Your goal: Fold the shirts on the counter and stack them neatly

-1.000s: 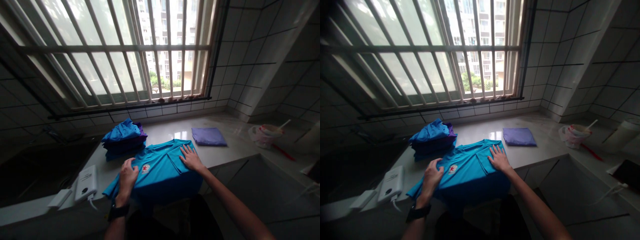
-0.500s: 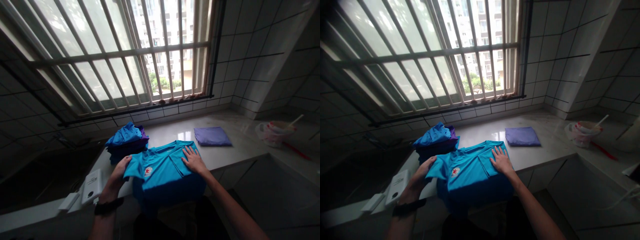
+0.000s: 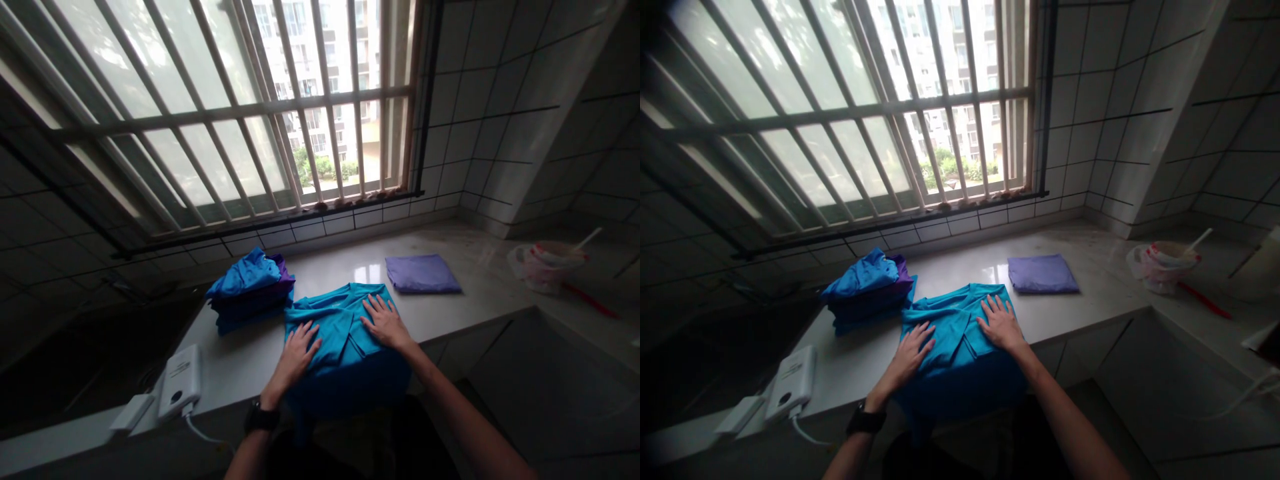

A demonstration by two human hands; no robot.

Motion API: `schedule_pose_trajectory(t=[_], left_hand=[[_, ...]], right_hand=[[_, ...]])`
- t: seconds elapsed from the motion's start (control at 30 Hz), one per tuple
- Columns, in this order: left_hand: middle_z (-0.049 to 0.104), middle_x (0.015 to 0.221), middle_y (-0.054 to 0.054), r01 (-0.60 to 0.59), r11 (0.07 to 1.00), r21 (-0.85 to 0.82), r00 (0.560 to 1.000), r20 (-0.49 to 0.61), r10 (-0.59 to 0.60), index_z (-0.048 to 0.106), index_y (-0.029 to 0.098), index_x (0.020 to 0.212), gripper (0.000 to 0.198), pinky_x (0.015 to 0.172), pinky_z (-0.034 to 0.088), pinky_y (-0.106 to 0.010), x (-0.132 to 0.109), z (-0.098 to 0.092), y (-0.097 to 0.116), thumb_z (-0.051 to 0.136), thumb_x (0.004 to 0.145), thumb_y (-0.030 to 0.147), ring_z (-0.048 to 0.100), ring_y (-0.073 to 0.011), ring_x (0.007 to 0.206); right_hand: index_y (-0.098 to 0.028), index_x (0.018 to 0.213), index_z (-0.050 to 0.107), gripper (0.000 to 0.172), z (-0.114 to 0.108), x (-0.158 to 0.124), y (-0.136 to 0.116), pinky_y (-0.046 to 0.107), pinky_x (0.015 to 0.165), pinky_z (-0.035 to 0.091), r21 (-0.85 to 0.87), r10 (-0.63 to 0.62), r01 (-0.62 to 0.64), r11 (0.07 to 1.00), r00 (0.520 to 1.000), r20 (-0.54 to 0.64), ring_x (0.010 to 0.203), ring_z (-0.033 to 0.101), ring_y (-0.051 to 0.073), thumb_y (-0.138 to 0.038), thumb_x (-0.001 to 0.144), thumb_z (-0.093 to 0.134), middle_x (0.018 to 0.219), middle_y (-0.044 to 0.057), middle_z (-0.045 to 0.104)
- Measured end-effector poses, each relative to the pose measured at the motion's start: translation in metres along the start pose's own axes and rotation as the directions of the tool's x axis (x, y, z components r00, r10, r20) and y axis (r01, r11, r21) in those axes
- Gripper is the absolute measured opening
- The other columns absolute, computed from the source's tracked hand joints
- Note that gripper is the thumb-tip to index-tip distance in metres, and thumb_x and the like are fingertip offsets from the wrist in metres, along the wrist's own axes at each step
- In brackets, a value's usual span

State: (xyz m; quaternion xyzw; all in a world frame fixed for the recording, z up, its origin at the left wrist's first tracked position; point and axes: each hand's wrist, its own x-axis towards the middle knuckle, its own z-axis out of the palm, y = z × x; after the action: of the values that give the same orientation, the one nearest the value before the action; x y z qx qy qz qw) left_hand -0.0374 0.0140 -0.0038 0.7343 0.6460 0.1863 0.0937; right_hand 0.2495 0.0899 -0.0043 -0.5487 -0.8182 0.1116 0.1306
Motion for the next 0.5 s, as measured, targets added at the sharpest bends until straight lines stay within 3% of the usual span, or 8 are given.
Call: schedule_pose_trajectory(t=[0.07,0.17,0.2,0.27,0.37,0.43,0.5], left_hand=[[0.068,0.13,-0.014,0.108,0.993,-0.057,0.984,-0.139,-0.115,0.065,0.018,0.125,0.041,0.108,0.048,-0.042,0.007,-0.013,-0.008,0.039,0.098,0.037,0.063,-0.0261,0.124],[0.067,0.12,-0.019,0.363,0.929,-0.07,0.87,-0.332,-0.365,0.063,0.012,0.117,0.037,0.102,0.051,-0.043,0.022,-0.033,-0.02,0.052,0.089,0.034,0.065,-0.0309,0.118],[0.067,0.119,-0.021,0.433,0.896,-0.094,0.839,-0.322,-0.439,0.062,0.011,0.115,0.038,0.1,0.051,-0.045,0.028,-0.038,-0.023,0.058,0.084,0.033,0.064,-0.0334,0.119],[0.069,0.11,-0.022,0.517,0.836,-0.185,0.815,-0.191,-0.546,0.063,0.012,0.103,0.034,0.093,0.055,-0.044,0.04,-0.045,-0.026,0.069,0.075,0.031,0.066,-0.0369,0.117],[0.072,0.081,-0.013,0.529,0.79,-0.309,0.834,0.019,-0.551,0.06,0.017,0.079,0.017,0.073,0.059,-0.037,0.055,-0.048,-0.023,0.074,0.068,0.02,0.075,-0.0336,0.092],[0.069,0.068,-0.006,0.503,0.784,-0.365,0.856,0.084,-0.51,0.059,0.018,0.075,0.012,0.061,0.058,-0.031,0.062,-0.047,-0.018,0.07,0.07,0.016,0.075,-0.0261,0.07],[0.069,0.067,-0.003,0.472,0.758,-0.45,0.874,0.13,-0.467,0.059,0.018,0.08,0.011,0.056,0.057,-0.028,0.07,-0.05,-0.013,0.066,0.072,0.015,0.073,-0.0213,0.06]], right_hand=[[-0.021,0.143,0.058,0.047,-0.012,0.01,0.008,0.048,0.122,0.029,0.091,-0.002,0.0,0.996,1.0,0.022,0.148,0.038,0.029,-0.04,0.103,0.045,0.158,0.01,0.046],[-0.016,0.131,0.067,0.037,-0.038,0.032,0.022,0.037,0.113,0.042,0.24,0.083,-0.069,0.968,0.995,-0.048,0.132,0.057,0.026,-0.025,0.099,0.05,0.14,0.014,0.064],[-0.015,0.133,0.065,0.039,-0.047,0.04,0.025,0.036,0.112,0.043,0.273,0.129,-0.098,0.957,0.987,-0.098,0.13,0.059,0.026,-0.022,0.097,0.053,0.139,0.015,0.064],[-0.014,0.143,0.056,0.056,-0.058,0.052,0.026,0.036,0.107,0.048,0.34,0.197,-0.15,0.928,0.975,-0.108,0.126,0.062,0.028,-0.02,0.088,0.066,0.141,0.018,0.061],[-0.015,0.146,0.049,0.08,-0.059,0.061,0.017,0.032,0.079,0.06,0.424,0.178,-0.248,0.871,0.964,0.199,0.093,0.073,0.025,-0.018,0.073,0.08,0.128,0.016,0.068],[-0.012,0.134,0.059,0.069,-0.054,0.062,0.009,0.029,0.061,0.058,0.41,0.136,-0.285,0.867,0.925,0.355,0.07,0.072,0.021,-0.014,0.069,0.08,0.104,0.011,0.075],[-0.012,0.105,0.072,0.039,-0.051,0.064,0.001,0.027,0.054,0.055,0.396,0.111,-0.265,0.879,0.922,0.371,0.059,0.068,0.019,-0.01,0.067,0.078,0.078,0.004,0.074]])
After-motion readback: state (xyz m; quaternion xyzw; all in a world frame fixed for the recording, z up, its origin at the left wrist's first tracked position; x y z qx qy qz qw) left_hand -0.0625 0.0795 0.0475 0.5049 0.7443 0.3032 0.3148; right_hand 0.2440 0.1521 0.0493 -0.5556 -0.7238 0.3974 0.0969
